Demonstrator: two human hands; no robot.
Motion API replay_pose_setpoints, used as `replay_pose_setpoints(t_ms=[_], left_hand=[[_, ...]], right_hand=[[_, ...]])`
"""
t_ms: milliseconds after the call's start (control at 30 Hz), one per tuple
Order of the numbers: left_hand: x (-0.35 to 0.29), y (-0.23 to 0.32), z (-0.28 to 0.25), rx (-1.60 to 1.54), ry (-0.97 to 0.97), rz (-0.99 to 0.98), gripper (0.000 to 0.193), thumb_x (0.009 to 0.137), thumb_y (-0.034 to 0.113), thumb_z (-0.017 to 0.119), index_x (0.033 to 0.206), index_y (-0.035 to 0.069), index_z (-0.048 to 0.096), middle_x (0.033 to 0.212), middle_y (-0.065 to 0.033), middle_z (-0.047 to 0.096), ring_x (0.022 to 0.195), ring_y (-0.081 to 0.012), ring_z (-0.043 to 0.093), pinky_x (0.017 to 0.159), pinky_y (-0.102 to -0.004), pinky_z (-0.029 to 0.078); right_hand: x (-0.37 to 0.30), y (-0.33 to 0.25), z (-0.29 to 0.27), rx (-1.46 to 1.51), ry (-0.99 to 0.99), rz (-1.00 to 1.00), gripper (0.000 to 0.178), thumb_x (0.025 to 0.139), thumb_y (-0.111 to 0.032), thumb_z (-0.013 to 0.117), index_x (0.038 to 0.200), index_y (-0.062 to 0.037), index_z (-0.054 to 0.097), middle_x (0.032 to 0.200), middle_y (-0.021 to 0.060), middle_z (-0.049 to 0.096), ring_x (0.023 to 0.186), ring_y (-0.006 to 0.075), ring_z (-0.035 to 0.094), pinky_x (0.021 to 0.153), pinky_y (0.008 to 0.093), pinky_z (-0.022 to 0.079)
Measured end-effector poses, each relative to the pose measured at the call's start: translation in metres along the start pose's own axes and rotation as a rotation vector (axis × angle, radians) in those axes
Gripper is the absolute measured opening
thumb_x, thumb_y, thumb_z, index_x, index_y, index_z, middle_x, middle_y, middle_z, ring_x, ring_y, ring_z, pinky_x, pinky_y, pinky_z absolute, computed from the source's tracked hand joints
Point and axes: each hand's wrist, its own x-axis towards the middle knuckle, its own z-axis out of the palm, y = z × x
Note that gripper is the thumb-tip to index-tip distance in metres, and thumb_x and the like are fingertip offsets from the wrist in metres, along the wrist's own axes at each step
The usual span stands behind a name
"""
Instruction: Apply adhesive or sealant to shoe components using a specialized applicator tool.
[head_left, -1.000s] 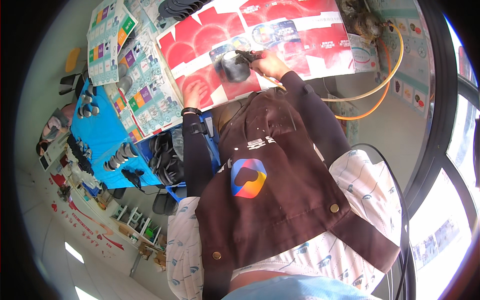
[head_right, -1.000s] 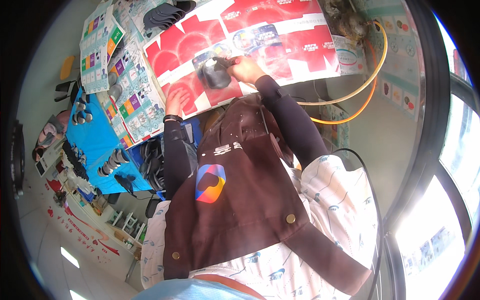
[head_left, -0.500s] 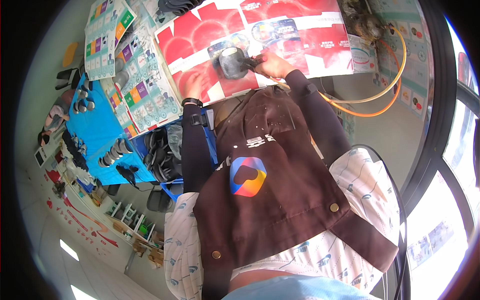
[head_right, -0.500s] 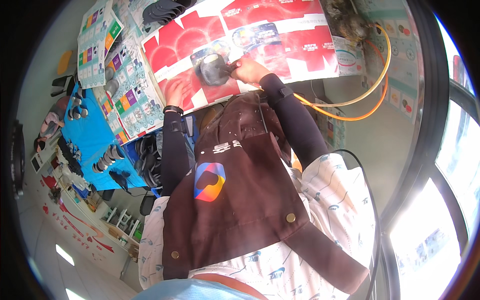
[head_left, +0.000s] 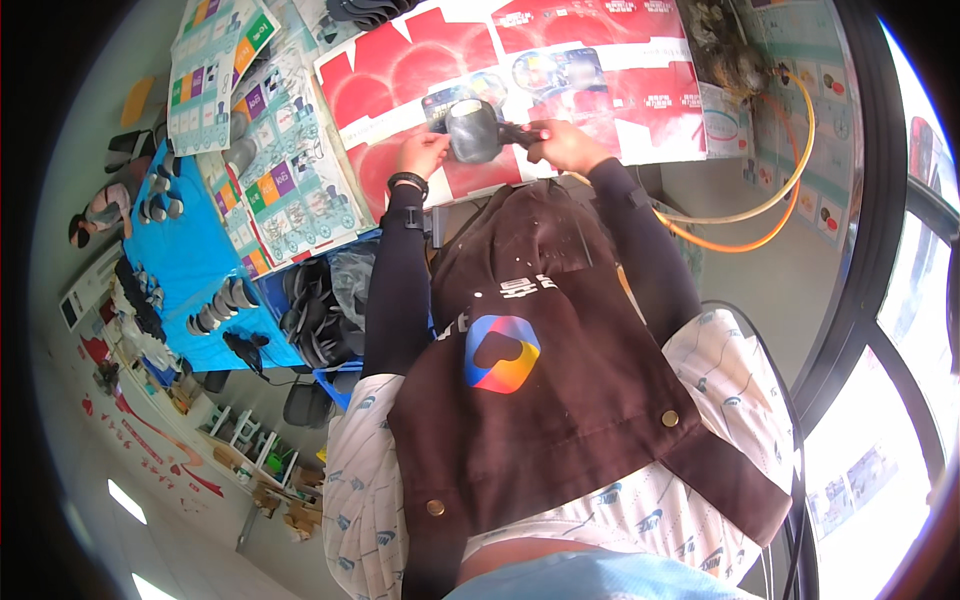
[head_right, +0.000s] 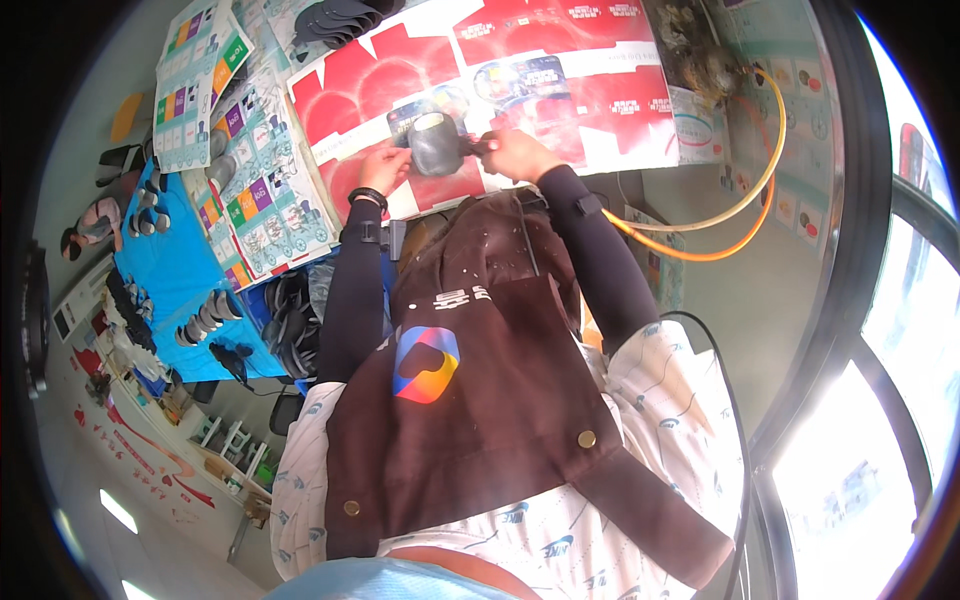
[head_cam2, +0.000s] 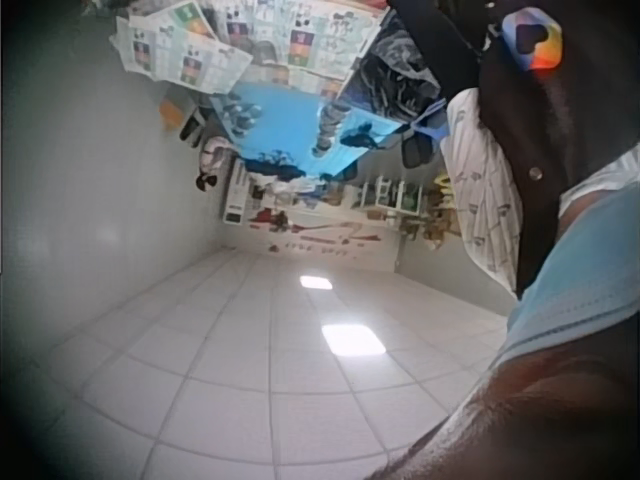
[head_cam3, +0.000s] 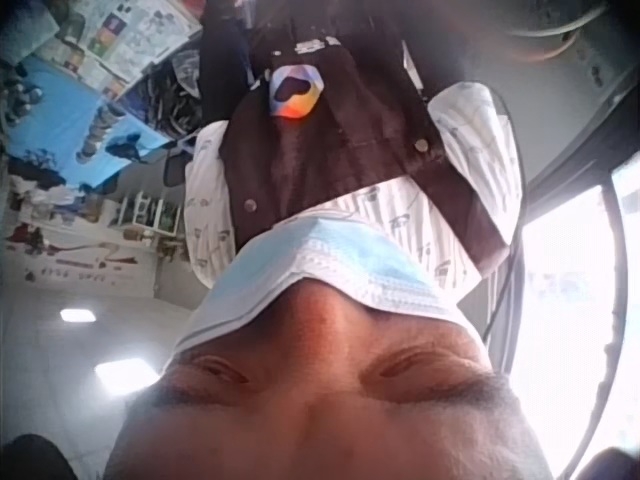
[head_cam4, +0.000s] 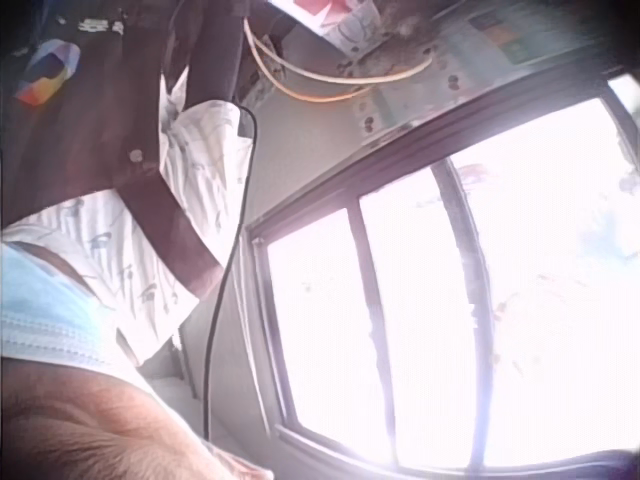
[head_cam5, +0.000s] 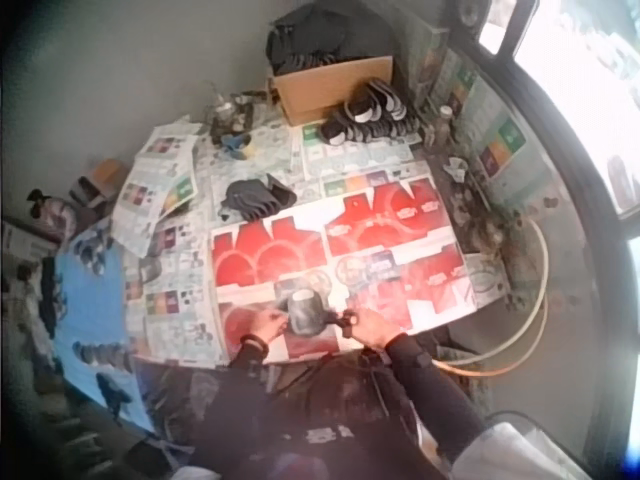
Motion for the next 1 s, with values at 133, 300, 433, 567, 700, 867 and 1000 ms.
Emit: replay_pose_setpoints(t_ms=[133, 300, 433, 567, 700, 867, 1000], left_hand=[[-0.009, 0.005, -0.004, 0.288, 0.084, 0.079, 0.024, 0.085, 0.027, 0.073, 0.087, 0.003, 0.074, 0.069, -0.0031, 0.067, 0.06, -0.0091, 0.06, 0.054, -0.0266, 0.048], [-0.032, 0.048, 0.029, 0.452, 0.093, 0.32, 0.029, 0.074, 0.029, 0.075, 0.078, 0.001, 0.071, 0.068, -0.0128, 0.068, 0.069, -0.02, 0.068, 0.065, -0.0371, 0.052], [-0.061, 0.013, -0.055, -0.007, 0.28, 0.453, 0.023, 0.08, 0.021, 0.073, 0.087, 0.001, 0.07, 0.082, -0.0099, 0.071, 0.077, -0.0191, 0.069, 0.069, -0.0346, 0.054], [-0.064, -0.06, -0.208, -0.607, 0.294, 0.339, 0.014, 0.092, 0.005, 0.058, 0.104, 0.001, 0.053, 0.096, -0.0122, 0.063, 0.087, -0.0231, 0.068, 0.073, -0.0325, 0.058], [-0.058, -0.117, -0.336, -1.06, 0.573, 0.299, 0.039, 0.088, 0.008, 0.07, 0.12, 0.003, 0.047, 0.111, -0.0184, 0.064, 0.096, -0.0301, 0.069, 0.085, -0.0418, 0.059], [0.001, -0.164, -0.422, -1.293, 1.04, 0.204, 0.044, 0.088, 0.001, 0.066, 0.123, 0.001, 0.041, 0.117, -0.02, 0.056, 0.096, -0.0381, 0.066, 0.079, -0.0469, 0.063], [0.038, -0.196, -0.444, -1.296, 1.115, 0.183, 0.041, 0.089, -0.002, 0.06, 0.125, -0.001, 0.04, 0.12, -0.021, 0.054, 0.1, -0.0379, 0.064, 0.081, -0.0482, 0.062]], right_hand=[[-0.011, -0.009, -0.009, 0.279, 0.103, 0.121, 0.043, 0.077, -0.023, 0.07, 0.116, -0.0047, 0.067, 0.084, 0.013, 0.069, 0.07, 0.0209, 0.067, 0.067, 0.0362, 0.053], [-0.019, 0.021, -0.021, 0.41, 0.244, 0.085, 0.039, 0.08, -0.012, 0.069, 0.117, -0.0003, 0.064, 0.094, 0.0062, 0.072, 0.076, 0.0125, 0.066, 0.049, 0.0257, 0.043], [-0.032, -0.025, -0.028, 0.427, 0.177, 0.097, 0.042, 0.082, -0.01, 0.061, 0.123, -0.0007, 0.062, 0.103, 0.0077, 0.073, 0.085, 0.0118, 0.067, 0.049, 0.0234, 0.043], [-0.023, -0.059, -0.028, 0.328, 0.212, 0.067, 0.038, 0.081, -0.008, 0.057, 0.118, 0.0002, 0.064, 0.1, 0.0083, 0.074, 0.081, 0.0111, 0.067, 0.046, 0.0217, 0.045], [-0.004, -0.088, -0.023, 0.377, 0.203, 0.146, 0.034, 0.08, -0.006, 0.056, 0.111, -0.0003, 0.067, 0.095, 0.0092, 0.074, 0.063, 0.0095, 0.062, 0.047, 0.0216, 0.046], [0.018, -0.116, -0.01, 0.396, 0.177, 0.188, 0.033, 0.079, -0.006, 0.056, 0.109, 0.0006, 0.067, 0.095, 0.011, 0.074, 0.062, 0.0091, 0.06, 0.047, 0.0215, 0.047], [0.029, -0.129, 0.002, 0.377, 0.143, 0.218, 0.035, 0.078, -0.006, 0.056, 0.111, 0.0016, 0.067, 0.095, 0.0116, 0.074, 0.064, 0.0095, 0.06, 0.048, 0.0216, 0.047]])
